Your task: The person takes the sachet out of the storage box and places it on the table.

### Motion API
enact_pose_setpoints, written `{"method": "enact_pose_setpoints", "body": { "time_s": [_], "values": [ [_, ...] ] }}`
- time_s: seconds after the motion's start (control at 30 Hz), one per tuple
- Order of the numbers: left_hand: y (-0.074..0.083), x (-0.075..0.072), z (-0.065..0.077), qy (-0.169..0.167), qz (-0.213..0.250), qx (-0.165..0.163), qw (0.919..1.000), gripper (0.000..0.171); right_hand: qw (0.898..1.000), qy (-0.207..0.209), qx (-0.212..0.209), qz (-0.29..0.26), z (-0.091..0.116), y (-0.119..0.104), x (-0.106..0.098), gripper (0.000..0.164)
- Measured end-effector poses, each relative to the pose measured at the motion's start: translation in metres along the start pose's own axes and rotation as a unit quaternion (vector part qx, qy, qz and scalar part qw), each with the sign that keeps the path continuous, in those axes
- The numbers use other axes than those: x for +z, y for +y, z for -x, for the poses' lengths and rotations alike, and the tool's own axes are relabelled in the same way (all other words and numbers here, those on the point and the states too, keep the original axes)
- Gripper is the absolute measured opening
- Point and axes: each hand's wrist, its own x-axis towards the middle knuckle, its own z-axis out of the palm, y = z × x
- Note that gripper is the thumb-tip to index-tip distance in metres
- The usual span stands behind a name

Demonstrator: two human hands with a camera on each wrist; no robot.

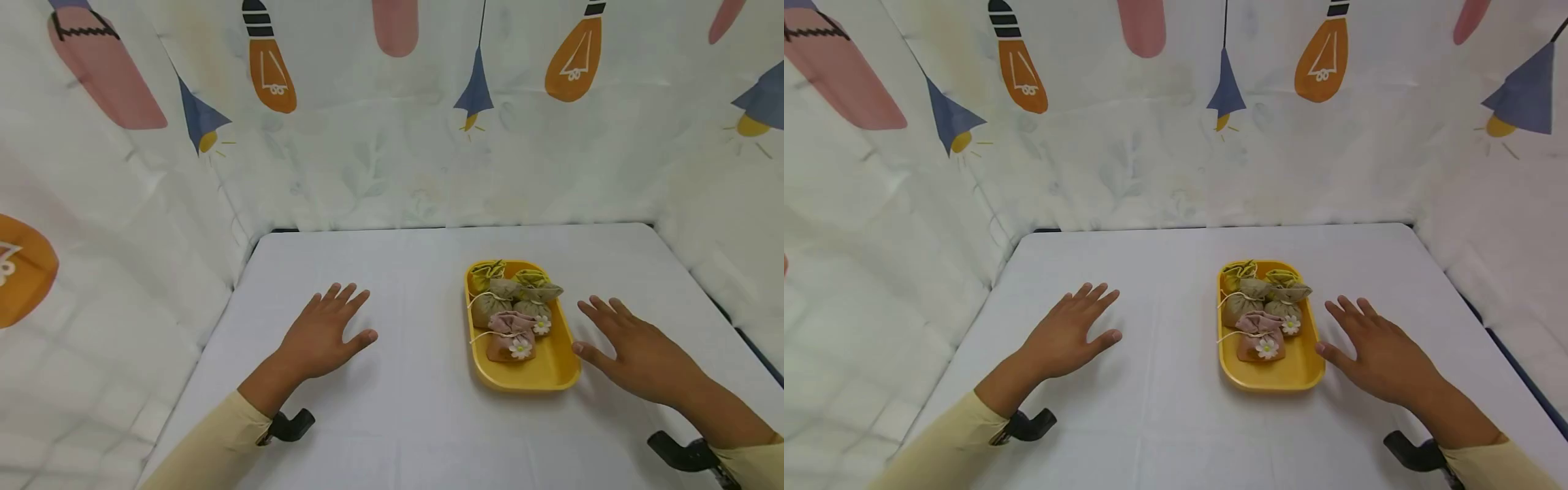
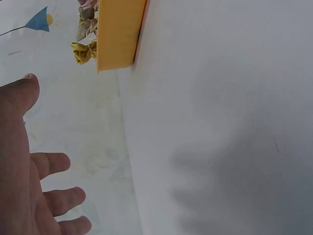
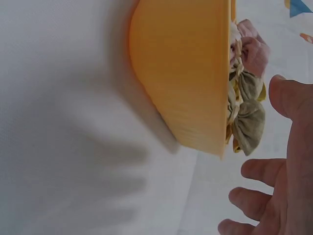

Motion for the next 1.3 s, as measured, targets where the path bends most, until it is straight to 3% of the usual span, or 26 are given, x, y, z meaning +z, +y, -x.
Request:
{"method": "enact_pose_setpoints", "body": {
  "time_s": [0.47,0.9,1.3],
  "values": [
    [0.010,0.006,-0.005,-0.005,0.017,0.019,0.9997,0.080,1.000,-0.005,0.005,-0.009,-0.001,-0.009,0.008,0.088],
    [0.019,0.013,-0.009,-0.024,0.040,0.035,0.9983,0.077,0.998,-0.039,0.030,-0.037,-0.004,-0.009,0.014,0.094],
    [0.032,0.018,-0.015,-0.031,0.047,0.052,0.9971,0.068,0.992,-0.058,0.023,-0.107,-0.008,-0.006,0.019,0.090]
  ]
}}
